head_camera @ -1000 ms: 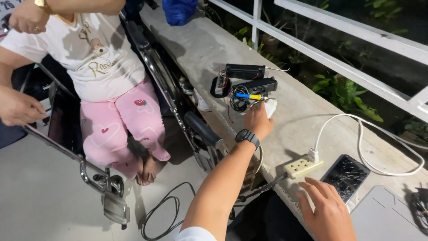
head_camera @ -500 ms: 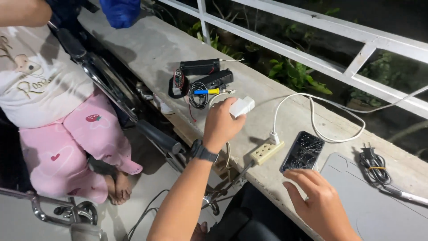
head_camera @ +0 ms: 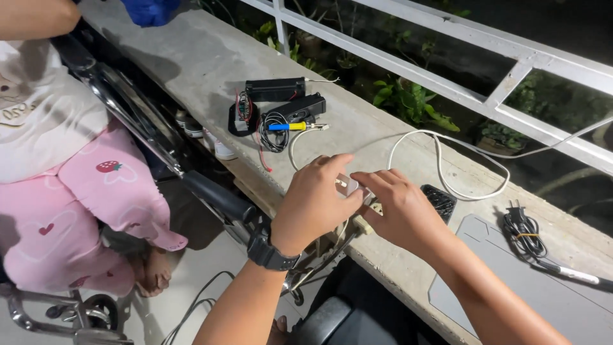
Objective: The person plugs a charging cable into a power strip and connects it to a smartphone with a cracked screen. They then open a tool kit, remove a pair of pliers, and place them on the work surface next to a soldering iron and other tools.
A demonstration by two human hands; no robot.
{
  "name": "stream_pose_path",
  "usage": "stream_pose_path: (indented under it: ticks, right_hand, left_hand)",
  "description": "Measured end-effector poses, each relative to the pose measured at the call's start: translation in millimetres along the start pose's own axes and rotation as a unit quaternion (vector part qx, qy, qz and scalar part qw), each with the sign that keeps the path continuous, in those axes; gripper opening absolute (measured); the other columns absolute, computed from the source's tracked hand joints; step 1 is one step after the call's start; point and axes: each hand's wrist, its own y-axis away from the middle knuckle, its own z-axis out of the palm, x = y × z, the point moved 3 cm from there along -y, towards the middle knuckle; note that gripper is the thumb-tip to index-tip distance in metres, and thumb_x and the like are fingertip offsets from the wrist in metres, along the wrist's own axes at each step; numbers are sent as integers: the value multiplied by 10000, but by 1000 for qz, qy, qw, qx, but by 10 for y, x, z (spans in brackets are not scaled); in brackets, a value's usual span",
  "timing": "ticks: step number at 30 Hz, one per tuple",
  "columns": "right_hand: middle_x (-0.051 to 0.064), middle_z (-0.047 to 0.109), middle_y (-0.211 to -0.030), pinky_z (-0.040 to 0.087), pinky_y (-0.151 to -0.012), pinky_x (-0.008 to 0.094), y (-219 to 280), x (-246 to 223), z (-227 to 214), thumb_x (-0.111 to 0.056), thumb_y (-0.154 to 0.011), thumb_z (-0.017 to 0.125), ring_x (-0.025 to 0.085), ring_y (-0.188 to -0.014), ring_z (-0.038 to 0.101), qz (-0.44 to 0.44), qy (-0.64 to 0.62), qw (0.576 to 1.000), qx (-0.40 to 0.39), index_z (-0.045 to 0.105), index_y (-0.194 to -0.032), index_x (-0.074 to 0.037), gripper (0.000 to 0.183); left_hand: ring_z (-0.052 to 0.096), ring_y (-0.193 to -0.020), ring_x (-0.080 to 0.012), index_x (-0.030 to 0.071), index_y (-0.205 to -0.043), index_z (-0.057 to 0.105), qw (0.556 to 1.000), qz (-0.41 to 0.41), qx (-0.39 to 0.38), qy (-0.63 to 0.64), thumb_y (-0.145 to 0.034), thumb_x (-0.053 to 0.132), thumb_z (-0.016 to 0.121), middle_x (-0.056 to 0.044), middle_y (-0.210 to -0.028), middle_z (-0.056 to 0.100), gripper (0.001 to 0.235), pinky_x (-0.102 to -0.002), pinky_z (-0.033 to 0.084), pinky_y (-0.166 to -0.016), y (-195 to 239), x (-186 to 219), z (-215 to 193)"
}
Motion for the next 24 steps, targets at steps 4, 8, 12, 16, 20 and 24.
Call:
stream_pose_path:
  ticks: [4, 8, 12, 16, 20, 24]
  right_hand:
    - [110, 858, -1056, 678, -894, 523, -15, 83, -6, -119, -882, 866, 354, -1061, 840, 61, -90, 994, -34, 803, -1404, -149, 528]
    - [127, 821, -1118, 675, -863, 555, -86, 82, -86, -122, -872, 843, 390, -1071, 817, 47, -58, 997, 2, 795, -1344, -117, 474]
    - [147, 795, -1119, 667, -844, 579, -184, 199, -172, -123, -850, 836, 424, -1013, 807, 57, -55, 996, 48, 816, -1325, -106, 476]
    - [88, 741, -929, 685, -783, 473, -186, 529, -91, -285, -918, 888, 312, -896, 824, 186, -46, 980, 49, 833, -1086, -54, 291]
    - [6, 767, -869, 456, -669, 370, -175, 574, -85, -400, -1003, 892, 186, -746, 644, 312, -71, 947, -15, 675, -837, -134, 381]
    - [-36, 471, -680, 301, -623, 336, -122, 620, 8, -340, -1026, 935, 143, -641, 387, 327, -113, 938, -6, 458, -735, -172, 583]
  left_hand:
    - [864, -962, -435, -36, -1412, 762, 999, 38, 19, -4, -911, 286, 887, -254, -1134, 803, 608, -487, 717, -777, 62, -94, 76]
    - [863, -998, -417, -20, -1448, 737, 995, 53, 76, 45, -906, 277, 954, -248, -1187, 787, 655, -450, 736, -781, 57, -106, 157]
    - [813, -1107, -497, -37, -1611, 566, 974, 89, 159, 132, -942, 408, 971, -318, -1406, 677, 899, -512, 734, -882, 50, -89, 154]
    - [773, -1261, -486, -17, -1724, 432, 974, 26, 166, 150, -905, 465, 987, -316, -1545, 606, 1101, -564, 674, -1066, 209, -315, 296]
    - [758, -1399, -345, 97, -1829, 188, 976, -163, 31, 142, -852, 547, 943, -199, -1526, 745, 1314, -491, 638, -1126, 450, -636, 585]
    - [880, -1123, -207, 118, -1820, 259, 973, -201, -31, 110, -878, 457, 971, 10, -1204, 882, 1229, -420, 704, -943, 604, -752, 769]
